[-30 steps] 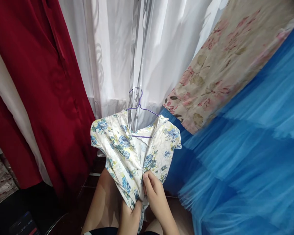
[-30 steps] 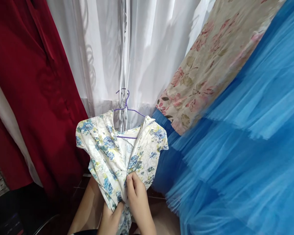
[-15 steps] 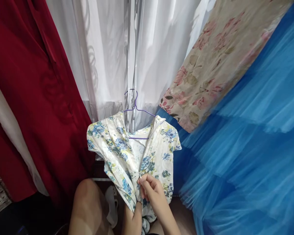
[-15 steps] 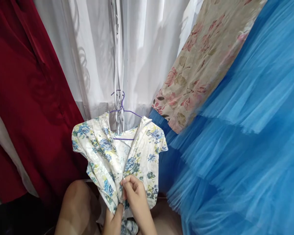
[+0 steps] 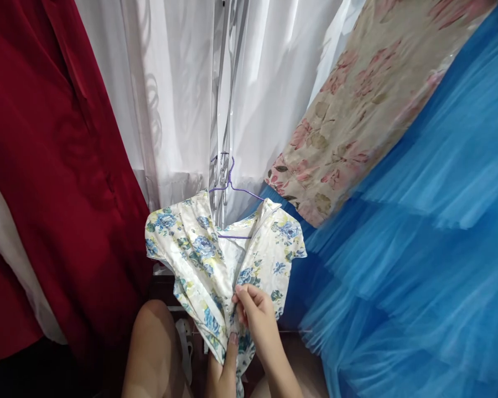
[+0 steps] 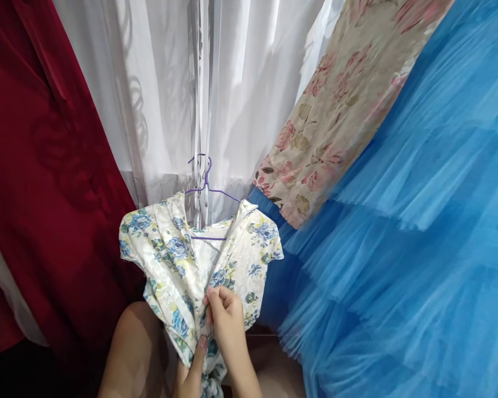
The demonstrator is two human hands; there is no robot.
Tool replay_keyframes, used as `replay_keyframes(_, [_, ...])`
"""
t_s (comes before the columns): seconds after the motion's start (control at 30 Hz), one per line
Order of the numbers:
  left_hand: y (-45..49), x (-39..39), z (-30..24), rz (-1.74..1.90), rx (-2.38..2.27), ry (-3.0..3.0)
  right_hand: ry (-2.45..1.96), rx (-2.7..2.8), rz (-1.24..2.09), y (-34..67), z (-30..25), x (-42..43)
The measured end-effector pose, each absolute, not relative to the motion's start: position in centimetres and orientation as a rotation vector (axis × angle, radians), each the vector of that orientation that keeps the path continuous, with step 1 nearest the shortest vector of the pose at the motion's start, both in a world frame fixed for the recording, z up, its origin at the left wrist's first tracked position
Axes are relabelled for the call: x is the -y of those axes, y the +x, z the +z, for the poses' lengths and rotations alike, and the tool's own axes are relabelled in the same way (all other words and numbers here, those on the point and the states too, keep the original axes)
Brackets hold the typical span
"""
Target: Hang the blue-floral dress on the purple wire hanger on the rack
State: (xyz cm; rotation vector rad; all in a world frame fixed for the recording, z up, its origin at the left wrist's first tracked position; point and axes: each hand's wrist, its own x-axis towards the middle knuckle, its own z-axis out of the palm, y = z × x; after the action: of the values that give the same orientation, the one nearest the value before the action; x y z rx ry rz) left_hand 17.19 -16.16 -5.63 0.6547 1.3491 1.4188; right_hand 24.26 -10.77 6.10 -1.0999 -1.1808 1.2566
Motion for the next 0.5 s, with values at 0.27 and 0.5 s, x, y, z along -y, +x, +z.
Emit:
replay_keyframes(0.27, [16.7, 15.0, -6.9, 1.408, -1.340, 1.138, -0.920, 1.167, 1.194, 23.8, 12.9, 6.3])
replay_keyframes(0.5, [16.6, 14.2, -6.5, 1.374, -1.339, 1.211, -0.769, 1.148, 1.169, 21.5, 19.1, 1.1])
